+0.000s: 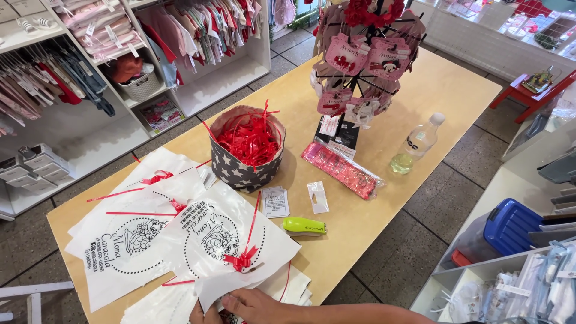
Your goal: The person staples small white paper tags onto the handles of white gift bags using a green handheld stapler. They then retrieve a stack of tags from a counter and continue attaching them to the bags on the table.
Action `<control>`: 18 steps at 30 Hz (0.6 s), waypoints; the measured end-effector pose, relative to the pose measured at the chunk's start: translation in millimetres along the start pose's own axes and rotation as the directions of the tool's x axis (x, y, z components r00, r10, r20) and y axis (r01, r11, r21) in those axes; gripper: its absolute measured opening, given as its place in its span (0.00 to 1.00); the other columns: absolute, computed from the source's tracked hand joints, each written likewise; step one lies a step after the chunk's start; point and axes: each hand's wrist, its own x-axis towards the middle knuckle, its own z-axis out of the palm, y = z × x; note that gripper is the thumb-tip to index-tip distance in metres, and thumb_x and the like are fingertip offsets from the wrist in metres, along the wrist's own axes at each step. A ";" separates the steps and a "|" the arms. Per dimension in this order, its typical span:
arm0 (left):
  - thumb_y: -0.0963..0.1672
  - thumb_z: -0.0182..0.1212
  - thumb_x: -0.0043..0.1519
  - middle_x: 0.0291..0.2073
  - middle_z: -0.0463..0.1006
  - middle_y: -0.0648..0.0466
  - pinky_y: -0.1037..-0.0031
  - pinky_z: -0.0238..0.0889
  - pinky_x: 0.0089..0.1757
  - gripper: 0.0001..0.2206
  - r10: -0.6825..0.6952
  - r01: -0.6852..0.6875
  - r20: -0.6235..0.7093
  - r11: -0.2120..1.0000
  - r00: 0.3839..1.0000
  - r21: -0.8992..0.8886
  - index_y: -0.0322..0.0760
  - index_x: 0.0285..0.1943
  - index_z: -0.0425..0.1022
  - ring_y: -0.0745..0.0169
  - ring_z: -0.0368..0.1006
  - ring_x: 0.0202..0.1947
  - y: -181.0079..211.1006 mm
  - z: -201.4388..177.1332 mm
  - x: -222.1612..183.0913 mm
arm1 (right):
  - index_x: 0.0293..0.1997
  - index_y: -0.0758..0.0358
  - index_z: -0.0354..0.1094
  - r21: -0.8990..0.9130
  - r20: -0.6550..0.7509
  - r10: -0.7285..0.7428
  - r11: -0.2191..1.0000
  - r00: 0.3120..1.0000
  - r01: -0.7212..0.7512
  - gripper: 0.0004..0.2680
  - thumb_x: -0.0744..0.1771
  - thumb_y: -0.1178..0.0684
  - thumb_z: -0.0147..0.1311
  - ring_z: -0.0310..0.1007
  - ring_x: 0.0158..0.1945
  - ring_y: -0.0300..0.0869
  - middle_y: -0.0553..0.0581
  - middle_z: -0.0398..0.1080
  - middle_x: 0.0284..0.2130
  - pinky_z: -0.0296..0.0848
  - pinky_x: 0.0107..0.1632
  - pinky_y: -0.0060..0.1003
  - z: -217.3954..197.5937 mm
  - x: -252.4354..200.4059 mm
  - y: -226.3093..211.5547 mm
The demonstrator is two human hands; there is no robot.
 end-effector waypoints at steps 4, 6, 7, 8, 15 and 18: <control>0.47 0.61 0.72 0.49 0.84 0.22 0.55 0.76 0.46 0.21 0.350 -0.350 -0.001 0.935 0.937 -0.053 0.16 0.48 0.87 0.31 0.82 0.44 -21.1 -17.9 37.1 | 0.62 0.61 0.71 -0.034 0.008 0.013 0.999 1.000 -0.013 0.28 0.74 0.24 0.34 0.72 0.66 0.47 0.58 0.74 0.62 0.69 0.67 0.40 0.5 1.0 5.0; 0.44 0.62 0.69 0.68 0.81 0.43 0.59 0.80 0.47 0.24 -0.618 0.817 0.696 0.571 0.365 0.078 0.34 0.76 0.78 0.46 0.80 0.59 -14.9 -39.2 65.6 | 0.61 0.62 0.73 -0.086 -0.034 0.103 0.991 0.994 -0.106 0.33 0.72 0.20 0.30 0.78 0.57 0.53 0.65 0.78 0.57 0.76 0.61 0.47 4.4 2.0 6.8; 0.44 0.62 0.69 0.68 0.81 0.43 0.59 0.80 0.47 0.24 -0.627 0.820 0.690 0.566 0.362 0.084 0.34 0.76 0.78 0.46 0.80 0.59 -37.8 -25.4 58.2 | 0.61 0.62 0.73 -0.084 -0.024 0.109 0.990 0.994 -0.110 0.33 0.72 0.20 0.30 0.78 0.57 0.53 0.65 0.78 0.57 0.76 0.61 0.47 0.3 20.4 50.5; 0.45 0.60 0.67 0.55 0.83 0.42 0.59 0.75 0.47 0.17 -0.578 0.738 0.709 0.664 0.404 0.120 0.35 0.63 0.79 0.49 0.79 0.51 -64.4 -27.9 45.5 | 0.54 0.58 0.76 0.003 -0.078 -0.048 0.999 0.996 0.048 0.19 0.74 0.36 0.39 0.76 0.52 0.43 0.54 0.79 0.50 0.75 0.59 0.41 7.7 34.2 96.7; 0.51 0.62 0.68 0.65 0.81 0.39 0.34 0.61 0.65 0.28 -0.543 0.604 0.713 0.769 0.444 0.210 0.43 0.76 0.65 0.22 0.75 0.65 24.5 -86.7 115.0 | 0.59 0.73 0.70 0.089 -0.183 0.170 0.984 0.968 -0.156 0.22 0.75 0.36 0.44 0.83 0.24 0.55 0.73 0.76 0.42 0.84 0.30 0.50 -16.6 42.1 159.8; 0.56 0.62 0.67 0.63 0.80 0.43 0.43 0.75 0.56 0.27 -0.516 0.641 0.715 0.757 0.472 0.123 0.47 0.71 0.64 0.32 0.83 0.57 26.1 -90.1 115.7 | 0.75 0.61 0.70 0.028 -0.173 0.307 0.951 0.936 -0.307 0.35 0.73 0.19 0.34 0.66 0.77 0.60 0.70 0.69 0.71 0.58 0.79 0.55 9.4 -3.4 -14.2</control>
